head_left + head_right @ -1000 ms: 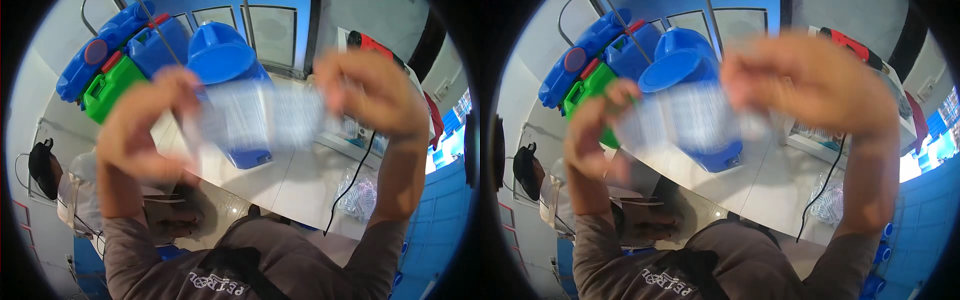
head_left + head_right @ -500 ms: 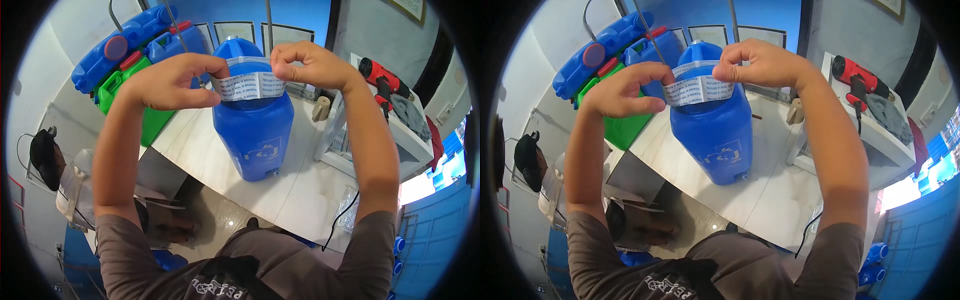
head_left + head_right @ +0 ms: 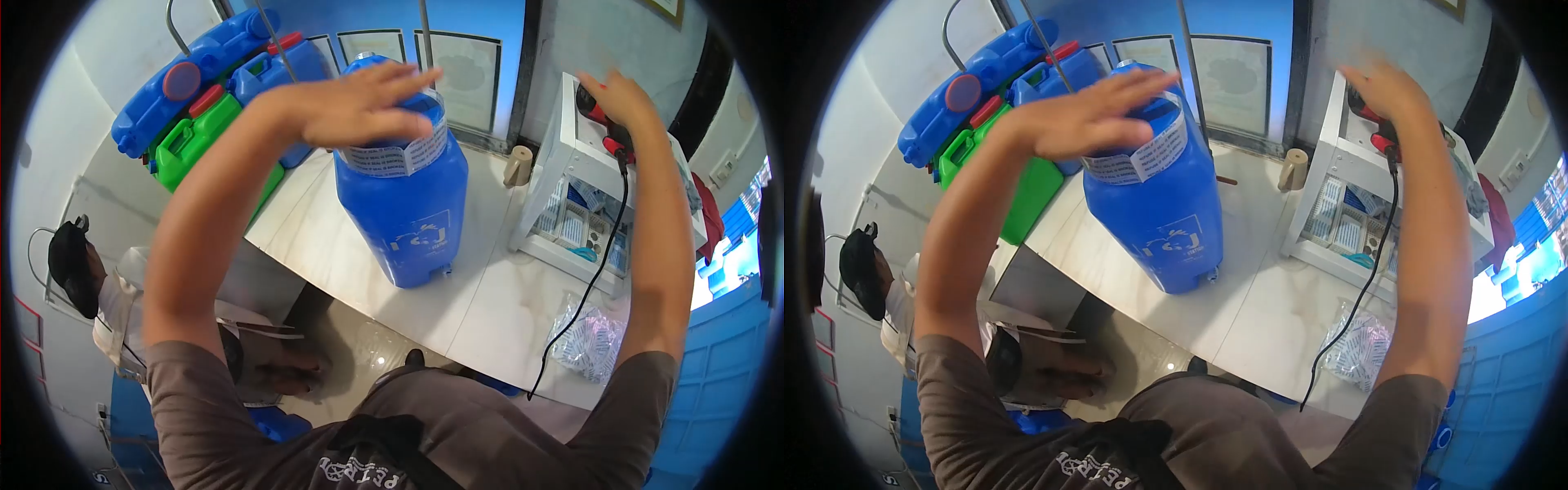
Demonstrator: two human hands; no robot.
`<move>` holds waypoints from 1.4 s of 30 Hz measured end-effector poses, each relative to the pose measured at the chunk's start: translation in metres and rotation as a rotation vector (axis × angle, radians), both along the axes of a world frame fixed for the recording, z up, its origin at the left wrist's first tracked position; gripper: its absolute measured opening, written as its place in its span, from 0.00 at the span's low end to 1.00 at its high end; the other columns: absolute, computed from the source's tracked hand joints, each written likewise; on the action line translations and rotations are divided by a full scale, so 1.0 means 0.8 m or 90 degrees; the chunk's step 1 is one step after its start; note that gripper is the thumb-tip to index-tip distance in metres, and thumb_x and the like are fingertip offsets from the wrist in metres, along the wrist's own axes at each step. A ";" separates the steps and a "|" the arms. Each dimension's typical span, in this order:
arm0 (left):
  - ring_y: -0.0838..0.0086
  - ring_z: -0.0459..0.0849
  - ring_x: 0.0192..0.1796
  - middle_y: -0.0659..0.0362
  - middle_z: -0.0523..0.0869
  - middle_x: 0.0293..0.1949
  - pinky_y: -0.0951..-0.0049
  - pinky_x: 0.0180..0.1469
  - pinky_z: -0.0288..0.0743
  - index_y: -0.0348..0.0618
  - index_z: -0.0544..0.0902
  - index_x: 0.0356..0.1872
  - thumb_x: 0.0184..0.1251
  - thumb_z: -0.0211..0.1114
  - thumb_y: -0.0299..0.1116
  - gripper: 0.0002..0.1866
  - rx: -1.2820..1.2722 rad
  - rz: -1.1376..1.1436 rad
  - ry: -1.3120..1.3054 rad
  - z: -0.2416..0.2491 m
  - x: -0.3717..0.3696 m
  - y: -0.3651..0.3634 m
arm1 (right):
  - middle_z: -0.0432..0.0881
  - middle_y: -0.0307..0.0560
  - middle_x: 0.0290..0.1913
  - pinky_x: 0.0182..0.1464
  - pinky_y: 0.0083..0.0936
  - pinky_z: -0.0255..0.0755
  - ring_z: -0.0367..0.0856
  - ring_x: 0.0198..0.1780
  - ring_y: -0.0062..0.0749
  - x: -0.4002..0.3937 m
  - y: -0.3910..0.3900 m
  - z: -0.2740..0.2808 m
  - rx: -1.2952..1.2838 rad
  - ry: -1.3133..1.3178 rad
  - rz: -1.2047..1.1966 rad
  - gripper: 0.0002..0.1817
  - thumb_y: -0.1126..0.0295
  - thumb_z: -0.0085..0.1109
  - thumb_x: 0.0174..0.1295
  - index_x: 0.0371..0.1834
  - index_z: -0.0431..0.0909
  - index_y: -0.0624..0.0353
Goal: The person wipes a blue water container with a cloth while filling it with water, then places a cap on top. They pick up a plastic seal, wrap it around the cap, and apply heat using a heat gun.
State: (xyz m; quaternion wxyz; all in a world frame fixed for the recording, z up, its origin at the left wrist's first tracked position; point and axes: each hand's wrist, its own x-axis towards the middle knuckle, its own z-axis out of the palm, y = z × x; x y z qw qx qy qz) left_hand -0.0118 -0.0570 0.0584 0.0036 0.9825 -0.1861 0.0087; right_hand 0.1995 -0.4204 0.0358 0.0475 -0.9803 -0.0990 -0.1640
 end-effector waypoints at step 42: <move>0.56 0.75 0.67 0.50 0.68 0.68 0.62 0.70 0.73 0.46 0.62 0.73 0.35 0.79 0.39 0.56 0.067 -0.112 0.195 0.036 0.023 -0.024 | 0.83 0.40 0.31 0.36 0.20 0.73 0.81 0.29 0.27 -0.360 -0.081 -0.207 0.350 0.097 0.212 0.20 0.83 0.56 0.51 0.50 0.81 0.65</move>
